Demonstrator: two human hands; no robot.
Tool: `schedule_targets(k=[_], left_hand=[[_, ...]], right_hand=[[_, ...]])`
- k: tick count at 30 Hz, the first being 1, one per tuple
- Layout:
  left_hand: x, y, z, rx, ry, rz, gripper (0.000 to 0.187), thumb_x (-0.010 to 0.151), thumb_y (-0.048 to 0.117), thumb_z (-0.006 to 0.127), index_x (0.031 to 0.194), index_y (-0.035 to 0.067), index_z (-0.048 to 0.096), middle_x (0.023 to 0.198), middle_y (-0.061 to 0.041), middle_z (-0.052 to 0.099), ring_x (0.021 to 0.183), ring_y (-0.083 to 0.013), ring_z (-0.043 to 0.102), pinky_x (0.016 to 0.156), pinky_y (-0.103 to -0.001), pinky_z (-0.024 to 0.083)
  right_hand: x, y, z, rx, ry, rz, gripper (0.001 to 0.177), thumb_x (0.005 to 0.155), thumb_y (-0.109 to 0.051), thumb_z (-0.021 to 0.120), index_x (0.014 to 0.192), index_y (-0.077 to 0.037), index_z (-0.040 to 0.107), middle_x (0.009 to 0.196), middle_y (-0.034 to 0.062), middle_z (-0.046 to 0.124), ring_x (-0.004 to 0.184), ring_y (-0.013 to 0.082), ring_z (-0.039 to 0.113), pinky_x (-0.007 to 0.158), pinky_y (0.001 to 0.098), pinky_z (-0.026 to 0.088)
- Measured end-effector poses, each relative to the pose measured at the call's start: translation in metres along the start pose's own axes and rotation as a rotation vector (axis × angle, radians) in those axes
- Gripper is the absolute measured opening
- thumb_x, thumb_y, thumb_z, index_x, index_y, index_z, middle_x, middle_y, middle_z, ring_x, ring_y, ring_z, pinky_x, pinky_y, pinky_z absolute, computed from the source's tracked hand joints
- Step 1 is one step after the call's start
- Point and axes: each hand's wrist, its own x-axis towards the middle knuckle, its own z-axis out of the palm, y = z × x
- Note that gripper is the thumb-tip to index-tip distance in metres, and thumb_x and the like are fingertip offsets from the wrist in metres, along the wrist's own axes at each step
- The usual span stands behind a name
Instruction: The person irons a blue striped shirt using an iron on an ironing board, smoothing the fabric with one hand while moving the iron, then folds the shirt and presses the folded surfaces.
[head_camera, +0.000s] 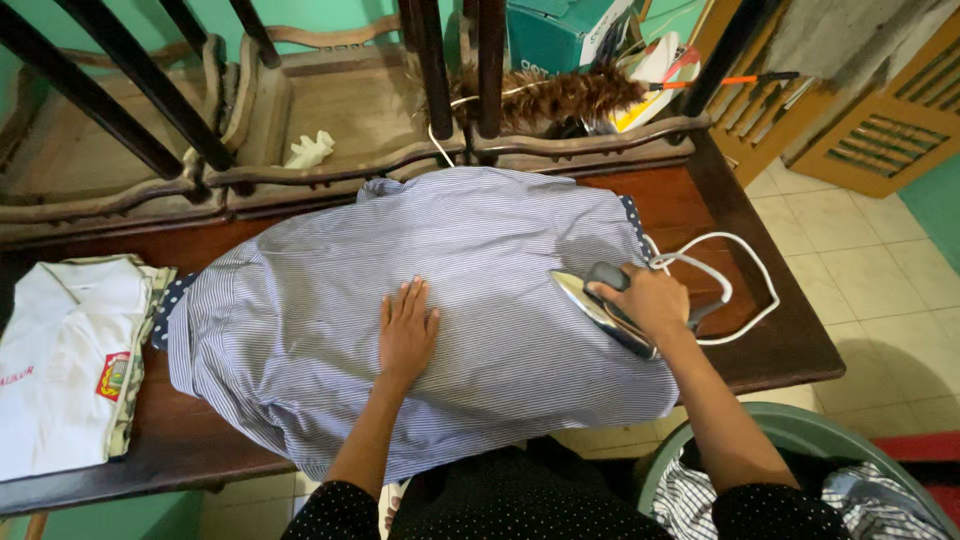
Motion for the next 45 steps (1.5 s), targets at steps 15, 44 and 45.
schedule_targets(k=[15,44,45], left_hand=[[0.031,-0.01,0.007,-0.028,-0.105,-0.072,0.064,0.104,0.047,0.04,0.154,0.009,0.04,0.163,-0.006,0.037,0.153,-0.0242,0.028,0.125,-0.056,0.011],[0.044,0.043,0.04,0.118,-0.087,0.102,0.057,0.102,0.033,0.043,0.152,0.006,0.045,0.163,-0.008,0.041,0.156,-0.0241,0.027,0.126,-0.058,0.009],[0.047,0.057,0.044,0.013,-0.081,0.143,0.055,0.105,0.035,0.042,0.152,0.006,0.045,0.163,-0.01,0.041,0.156,-0.0242,0.027,0.127,-0.059,0.009]], right_hand=[[0.025,-0.062,0.003,0.132,-0.11,-0.191,0.07,0.08,-0.076,0.063,0.11,-0.015,0.077,0.091,0.0152,0.077,0.089,0.0337,0.075,0.078,0.0479,0.059],[0.006,0.028,0.0,0.128,0.051,0.101,0.076,0.07,-0.078,0.071,0.11,-0.013,0.078,0.089,0.0214,0.075,0.083,0.0411,0.074,0.074,0.0528,0.058],[0.006,0.031,-0.004,0.134,0.048,0.145,0.074,0.073,-0.078,0.069,0.11,-0.014,0.078,0.087,0.0214,0.076,0.085,0.0409,0.074,0.076,0.0519,0.058]])
